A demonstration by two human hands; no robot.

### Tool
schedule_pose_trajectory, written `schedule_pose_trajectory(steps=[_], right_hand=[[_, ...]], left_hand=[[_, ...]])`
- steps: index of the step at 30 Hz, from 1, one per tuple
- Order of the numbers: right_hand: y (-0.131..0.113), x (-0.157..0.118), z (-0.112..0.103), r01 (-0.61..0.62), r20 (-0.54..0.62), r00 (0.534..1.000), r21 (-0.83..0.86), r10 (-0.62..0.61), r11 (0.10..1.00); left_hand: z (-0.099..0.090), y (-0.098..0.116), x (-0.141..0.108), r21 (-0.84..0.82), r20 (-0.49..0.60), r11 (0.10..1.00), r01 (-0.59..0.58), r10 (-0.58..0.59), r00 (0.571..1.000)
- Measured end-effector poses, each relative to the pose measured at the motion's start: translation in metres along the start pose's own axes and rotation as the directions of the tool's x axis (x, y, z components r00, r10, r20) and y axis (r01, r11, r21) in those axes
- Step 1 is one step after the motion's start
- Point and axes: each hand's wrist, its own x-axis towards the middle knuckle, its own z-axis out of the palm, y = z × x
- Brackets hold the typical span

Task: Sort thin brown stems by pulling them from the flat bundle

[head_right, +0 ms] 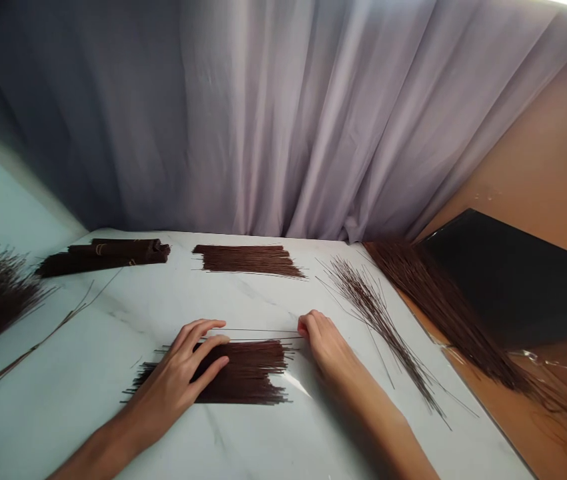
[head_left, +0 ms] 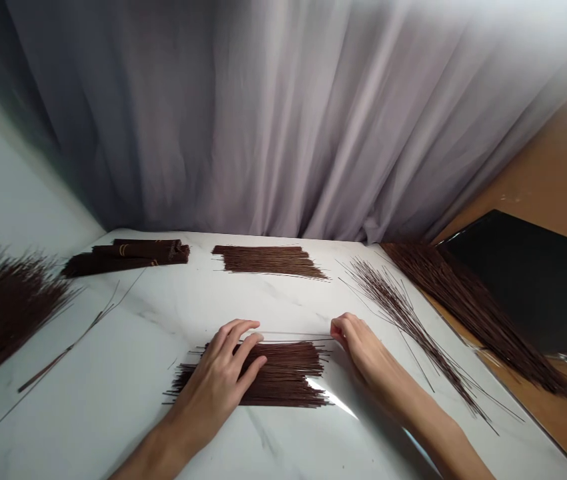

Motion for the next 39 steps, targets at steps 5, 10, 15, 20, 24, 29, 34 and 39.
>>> schedule_pose_trajectory(steps=[5,10,15,20,24,29,34,39], right_hand=[[-0.038,0.007,0.005,0.161,-0.106,0.98,-0.089,-0.17,0.983],[-0.061,0.01,0.016,0.15,-0.149,0.979,0.04,-0.143,0.988],[-0.043,0.013,0.018,-0.065,-0.102,0.991,0.161,0.082,0.985],[-0.045,0.017,0.014,-0.133,0.11,0.988,0.267,0.107,0.955],[-0.049,0.03,0.012,-0.086,0.166,0.985,0.268,0.042,0.96],[-0.014,0.083,0.027,-0.031,0.071,0.997,0.023,0.029,0.999],[0.029,0.136,0.057,-0.104,0.006,0.994,-0.13,0.106,0.986],[0.053,0.152,0.07,-0.117,0.031,0.991,-0.228,0.127,0.967]], left_hand=[[-0.002,0.011,0.002,0.238,-0.202,0.957,-0.165,0.215,0.956],[0.003,0.015,-0.004,0.253,-0.124,0.927,-0.278,0.316,0.941],[0.004,0.003,-0.009,0.25,-0.091,0.941,-0.229,0.258,0.962],[-0.003,-0.001,-0.004,0.146,-0.034,0.977,-0.158,0.164,0.986],[-0.006,0.0,0.0,0.113,0.001,0.991,-0.071,0.071,0.997],[-0.01,-0.003,0.004,0.157,0.043,0.987,-0.026,0.019,0.999],[-0.017,-0.004,0.007,0.13,0.0,0.992,0.009,-0.009,1.0],[-0.018,-0.001,0.005,0.049,-0.026,0.998,0.044,-0.043,0.999]])
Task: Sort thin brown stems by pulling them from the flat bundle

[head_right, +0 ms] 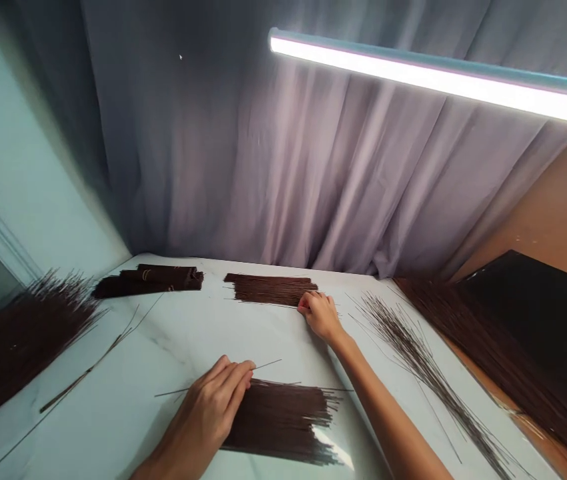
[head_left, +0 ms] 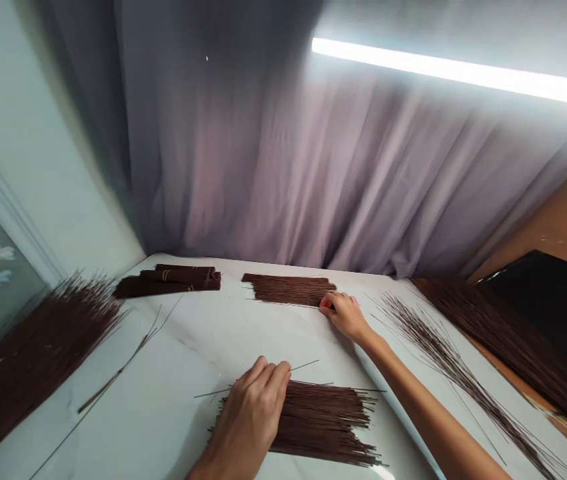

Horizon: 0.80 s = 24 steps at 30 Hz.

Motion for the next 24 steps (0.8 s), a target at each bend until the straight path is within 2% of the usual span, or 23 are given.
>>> schedule_pose_trajectory(steps=[5,9,13,15,17,18,19,20,23,24], right_hand=[[-0.002,0.002,0.001,0.118,0.002,0.993,-0.031,-0.118,0.993],[-0.009,-0.001,-0.01,0.197,-0.043,0.979,-0.009,-0.197,0.98],[-0.013,-0.013,-0.035,0.234,-0.126,0.966,0.071,-0.224,0.97],[-0.022,-0.029,-0.052,0.22,-0.187,0.963,0.119,-0.196,0.968],[-0.039,-0.053,-0.069,0.185,-0.252,0.959,0.2,-0.132,0.962],[-0.051,-0.069,-0.076,0.166,-0.28,0.956,0.249,-0.093,0.954],[-0.063,-0.084,-0.081,0.146,-0.293,0.955,0.367,-0.035,0.919],[-0.076,-0.1,-0.084,0.133,-0.285,0.959,0.459,0.004,0.879],[-0.109,-0.139,-0.081,0.118,-0.268,0.963,0.53,0.034,0.84],[-0.116,-0.148,-0.078,0.115,-0.272,0.962,0.518,0.035,0.848]], left_hand=[[0.005,0.005,-0.005,-0.101,-0.002,0.995,-0.002,0.002,1.0],[0.006,0.005,-0.008,-0.103,-0.014,0.995,0.013,-0.015,1.0],[0.002,0.004,-0.007,-0.146,-0.013,0.988,0.049,-0.052,0.999],[0.001,0.005,-0.006,-0.222,-0.011,0.971,0.093,-0.098,0.995],[-0.001,0.007,-0.004,-0.358,0.015,0.915,0.186,-0.194,0.981],[-0.001,0.007,-0.003,-0.449,0.046,0.859,0.246,-0.252,0.967],[-0.003,0.008,-0.002,-0.553,0.099,0.774,0.307,-0.305,0.947],[-0.004,0.009,-0.001,-0.659,0.174,0.657,0.367,-0.342,0.923],[-0.007,0.01,0.003,-0.848,0.394,0.239,0.473,-0.313,0.864],[-0.008,0.011,0.003,-0.867,0.426,0.141,0.477,-0.286,0.858]])
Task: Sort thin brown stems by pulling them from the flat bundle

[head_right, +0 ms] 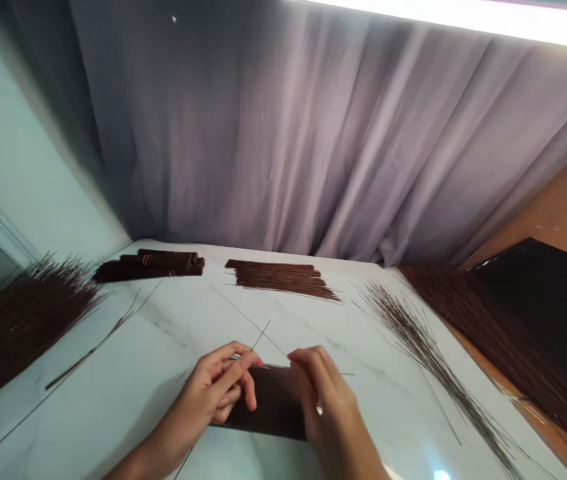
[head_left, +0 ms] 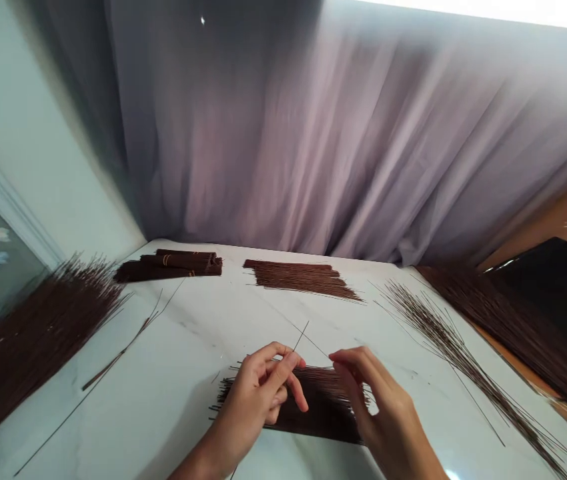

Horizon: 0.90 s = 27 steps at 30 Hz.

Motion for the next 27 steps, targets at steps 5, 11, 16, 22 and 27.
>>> schedule_pose_trajectory(steps=[5,11,16,22,27], right_hand=[[-0.007,-0.018,0.016,0.017,0.012,1.0,-0.02,-0.017,1.0],[-0.008,-0.019,0.017,0.049,0.037,0.998,-0.036,-0.047,0.998],[-0.004,-0.021,0.02,0.027,0.057,0.998,-0.076,-0.023,0.997],[-0.003,-0.02,0.017,0.007,0.122,0.992,-0.075,0.002,0.997],[-0.007,-0.019,0.016,-0.071,0.139,0.988,0.053,0.063,0.996]], left_hand=[[0.001,-0.004,0.003,-0.108,-0.028,0.993,-0.037,0.035,0.999],[-0.002,-0.013,0.008,-0.05,-0.09,0.996,-0.078,0.074,0.993],[-0.002,-0.012,0.008,-0.014,-0.112,0.997,-0.08,0.078,0.991],[-0.001,-0.01,0.007,0.084,-0.115,0.99,-0.109,0.119,0.986],[-0.002,-0.009,0.003,0.12,-0.117,0.986,-0.12,0.134,0.984]])
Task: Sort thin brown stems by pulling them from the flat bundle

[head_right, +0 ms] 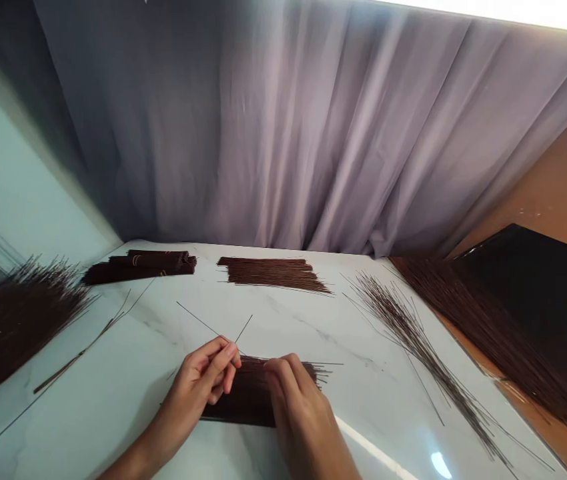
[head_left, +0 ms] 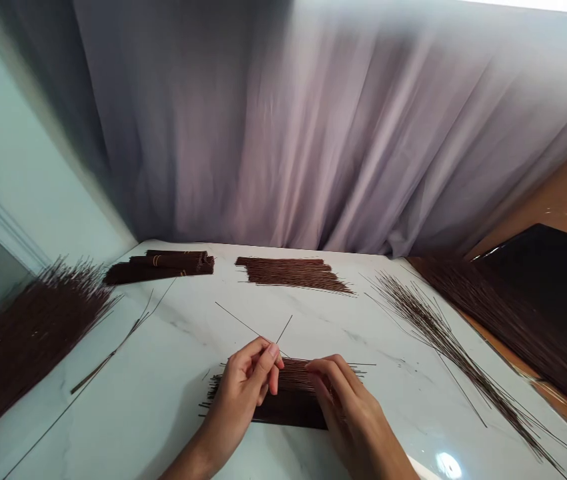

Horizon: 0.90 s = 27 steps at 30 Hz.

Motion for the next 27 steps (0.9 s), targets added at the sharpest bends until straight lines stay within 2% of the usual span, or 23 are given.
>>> schedule_pose_trajectory(steps=[2,4,6,7,9,10,11,13,14,16,17,19,21,22,24,26,27], right_hand=[[0.002,0.005,-0.006,-0.029,0.032,0.999,0.075,0.027,0.997],[0.005,0.015,-0.021,-0.053,0.155,0.987,0.128,0.032,0.99],[0.007,0.03,-0.042,-0.072,0.322,0.947,0.152,0.02,0.986],[0.007,0.038,-0.054,-0.063,0.381,0.925,0.152,0.0,0.986],[0.001,0.054,-0.075,0.034,0.419,0.904,0.117,-0.08,0.993],[-0.004,0.06,-0.082,0.119,0.407,0.903,0.069,-0.137,0.99],[-0.009,0.062,-0.086,0.216,0.378,0.904,0.002,-0.2,0.976],[-0.019,0.057,-0.082,0.383,0.28,0.901,-0.158,-0.33,0.91],[-0.022,0.05,-0.076,0.424,0.201,0.901,-0.22,-0.385,0.878],[-0.021,0.028,-0.054,0.416,0.025,0.906,-0.239,-0.422,0.878],[-0.017,0.017,-0.043,0.371,-0.038,0.923,-0.182,-0.384,0.91],[-0.005,0.001,-0.023,0.243,-0.045,0.969,-0.031,-0.244,0.97],[0.008,0.001,-0.016,0.103,0.066,0.992,0.084,-0.108,0.991],[0.012,0.008,-0.019,0.049,0.145,0.987,0.122,-0.066,0.991],[0.014,0.033,-0.035,-0.004,0.327,0.944,0.169,-0.052,0.986],[0.009,0.062,-0.057,0.053,0.467,0.875,0.163,-0.124,0.985],[0.004,0.074,-0.067,0.129,0.493,0.852,0.125,-0.174,0.984]], left_hand=[[0.0,0.004,-0.003,0.034,0.005,0.999,-0.012,0.012,1.0],[0.001,0.008,-0.008,0.078,0.062,0.997,-0.018,0.013,0.998],[0.004,0.011,-0.014,0.12,0.202,0.993,-0.012,-0.012,0.979],[0.006,0.012,-0.017,0.144,0.29,0.989,-0.011,-0.032,0.957],[0.012,0.011,-0.021,0.206,0.422,0.978,-0.022,-0.068,0.904],[0.015,0.01,-0.022,0.24,0.445,0.97,-0.031,-0.082,0.892],[0.017,0.008,-0.021,0.272,0.431,0.962,-0.039,-0.086,0.898],[0.019,0.006,-0.016,0.305,0.332,0.951,-0.056,-0.051,0.942],[0.018,0.005,-0.013,0.305,0.268,0.95,-0.066,-0.019,0.963],[0.014,0.006,-0.007,0.273,0.143,0.959,-0.07,0.031,0.989],[0.01,0.007,-0.004,0.243,0.1,0.968,-0.055,0.031,0.995],[0.005,0.009,-0.004,0.165,0.066,0.986,0.0,-0.011,0.998],[0.002,0.011,-0.008,0.097,0.119,0.994,0.052,-0.063,0.991],[0.003,0.012,-0.011,0.082,0.172,0.994,0.067,-0.08,0.982],[0.007,0.012,-0.018,0.106,0.291,0.991,0.081,-0.109,0.95],[0.011,0.012,-0.021,0.176,0.381,0.982,0.066,-0.13,0.915],[0.013,0.011,-0.021,0.208,0.396,0.977,0.05,-0.131,0.909]])
